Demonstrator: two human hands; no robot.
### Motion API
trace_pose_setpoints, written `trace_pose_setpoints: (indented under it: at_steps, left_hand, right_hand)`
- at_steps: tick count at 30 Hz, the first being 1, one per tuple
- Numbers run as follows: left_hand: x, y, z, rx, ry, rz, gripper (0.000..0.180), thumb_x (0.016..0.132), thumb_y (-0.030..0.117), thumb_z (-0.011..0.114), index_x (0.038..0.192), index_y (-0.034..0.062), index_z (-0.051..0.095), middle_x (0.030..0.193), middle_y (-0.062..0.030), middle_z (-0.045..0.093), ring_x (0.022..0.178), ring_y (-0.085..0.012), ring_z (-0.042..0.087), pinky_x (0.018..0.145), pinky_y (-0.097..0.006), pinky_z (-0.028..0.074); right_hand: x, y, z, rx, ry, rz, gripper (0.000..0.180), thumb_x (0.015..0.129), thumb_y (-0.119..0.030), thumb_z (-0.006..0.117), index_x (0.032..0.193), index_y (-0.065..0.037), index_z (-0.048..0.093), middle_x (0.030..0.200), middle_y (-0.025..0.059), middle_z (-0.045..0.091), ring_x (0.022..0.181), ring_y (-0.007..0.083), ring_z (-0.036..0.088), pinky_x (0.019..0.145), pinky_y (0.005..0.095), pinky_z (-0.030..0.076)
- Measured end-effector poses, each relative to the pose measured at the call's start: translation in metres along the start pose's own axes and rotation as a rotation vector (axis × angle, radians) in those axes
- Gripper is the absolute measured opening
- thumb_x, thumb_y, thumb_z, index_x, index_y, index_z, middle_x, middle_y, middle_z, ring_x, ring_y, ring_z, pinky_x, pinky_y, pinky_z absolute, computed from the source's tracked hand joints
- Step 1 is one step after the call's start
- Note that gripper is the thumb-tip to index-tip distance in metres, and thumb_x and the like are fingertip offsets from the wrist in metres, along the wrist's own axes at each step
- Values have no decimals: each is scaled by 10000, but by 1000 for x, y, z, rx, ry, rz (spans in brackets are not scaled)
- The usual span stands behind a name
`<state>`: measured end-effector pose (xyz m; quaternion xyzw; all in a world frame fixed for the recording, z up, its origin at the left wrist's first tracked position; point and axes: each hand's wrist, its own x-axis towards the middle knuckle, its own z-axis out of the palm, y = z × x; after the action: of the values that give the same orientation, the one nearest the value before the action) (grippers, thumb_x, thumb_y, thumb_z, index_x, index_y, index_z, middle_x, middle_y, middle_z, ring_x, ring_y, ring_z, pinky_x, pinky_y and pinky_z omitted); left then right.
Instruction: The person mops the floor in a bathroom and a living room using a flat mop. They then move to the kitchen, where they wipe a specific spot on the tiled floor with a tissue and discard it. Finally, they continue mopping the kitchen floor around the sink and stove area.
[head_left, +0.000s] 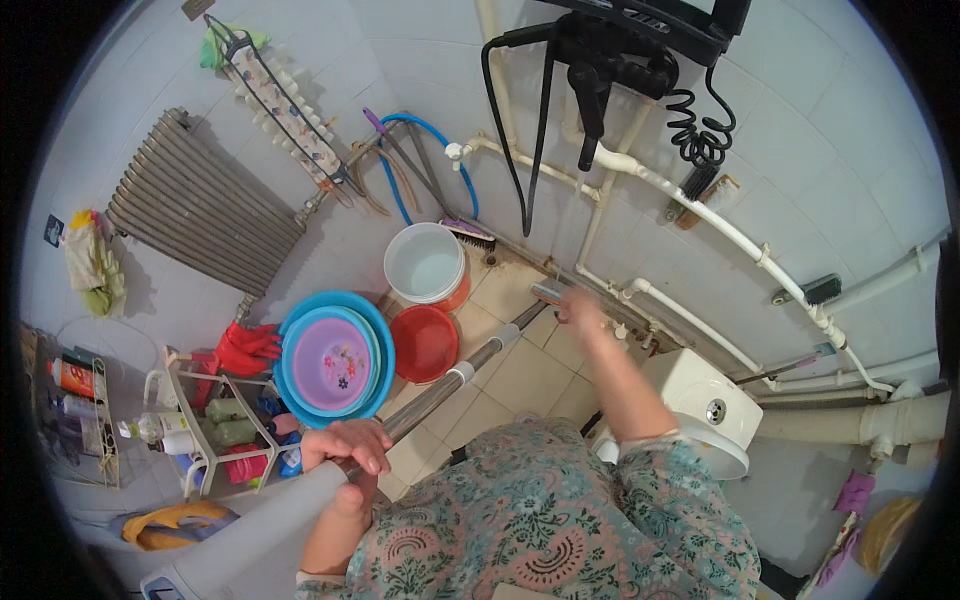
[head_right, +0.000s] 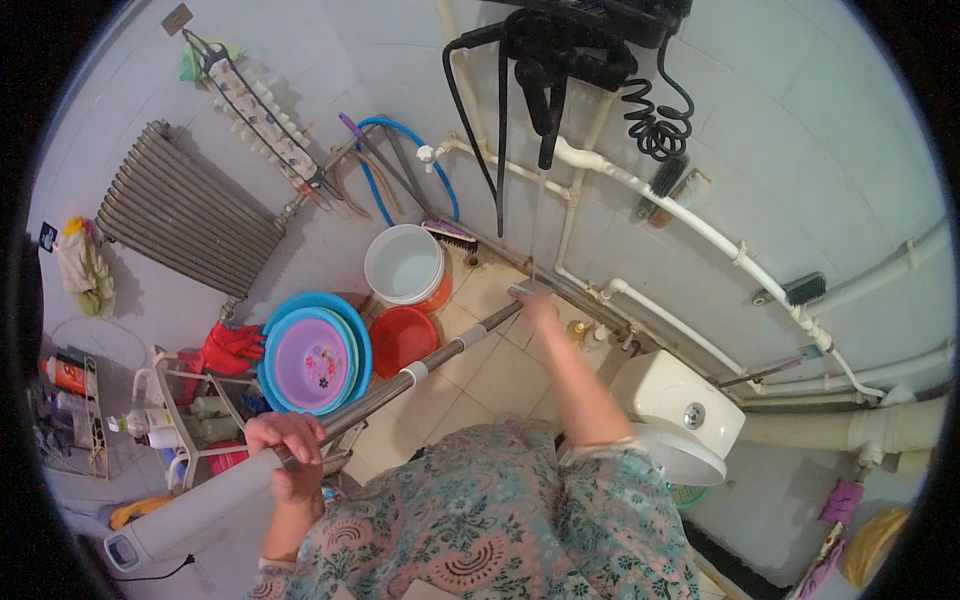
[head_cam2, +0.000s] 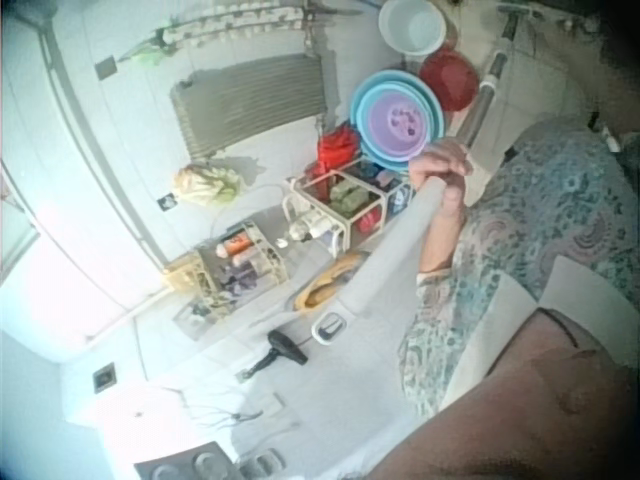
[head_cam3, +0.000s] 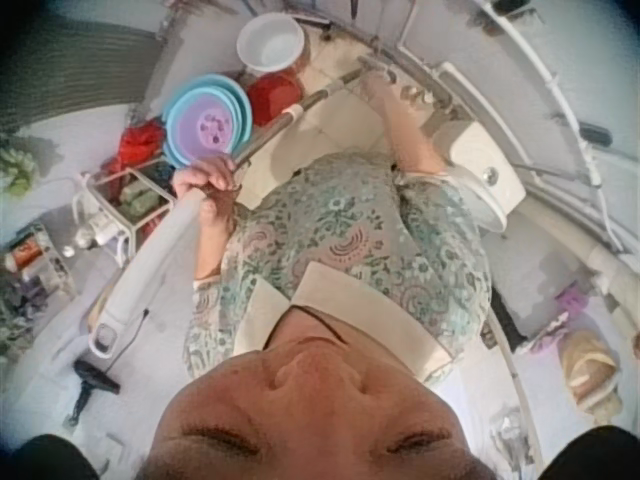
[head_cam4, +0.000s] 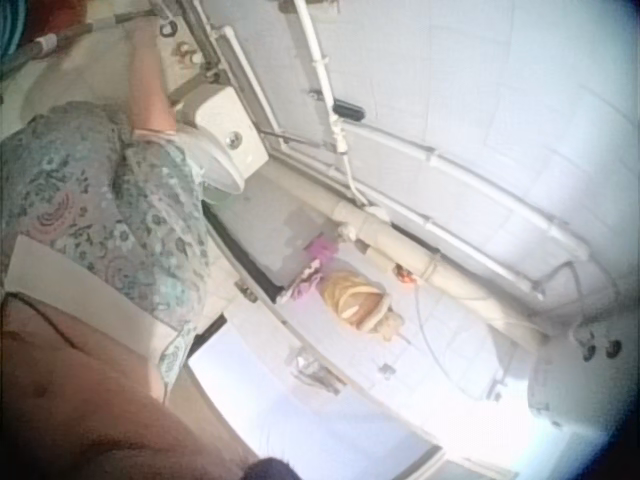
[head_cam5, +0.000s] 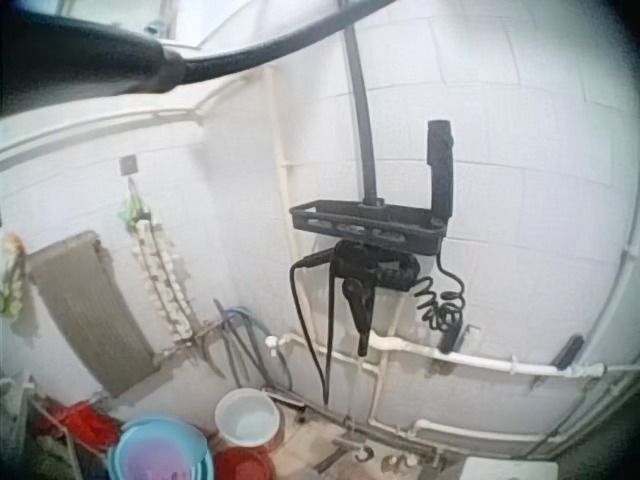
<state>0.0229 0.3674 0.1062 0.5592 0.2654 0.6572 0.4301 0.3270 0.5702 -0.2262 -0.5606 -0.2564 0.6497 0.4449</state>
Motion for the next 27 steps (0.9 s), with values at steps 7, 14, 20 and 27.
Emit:
trace_pose_setpoints:
  at_steps: [7,14,20,27]
  left_hand:
    - [4,18,21,58,-151,-112,279,762,196,694,719,121,429,594,13,478,513,-148,487,594,-328,405]
    - [-12,50,-20,61,-175,-84,218,726,105,658,720,112,440,574,5,494,503,-151,476,608,-345,392]
    - [-8,104,-41,-61,117,61,281,734,207,660,607,132,422,511,32,502,546,-114,508,667,-371,415]
    - [8,82,-80,-97,-12,14,309,700,170,717,620,145,419,454,50,412,433,-93,383,491,-253,321]
  right_hand:
    - [-19,81,116,794,166,543,493,893,-393,496,1195,-25,365,1052,218,494,815,312,592,685,420,533]
    - [-23,106,136,1103,240,624,425,885,-361,518,1156,-60,390,1008,219,534,826,337,604,696,413,550]
    - [-34,92,167,1228,360,470,273,857,-211,570,972,-20,412,881,170,536,740,283,601,634,362,559]
    - [-13,111,167,1304,218,383,158,838,-116,549,869,-40,415,737,113,524,617,214,564,566,313,535]
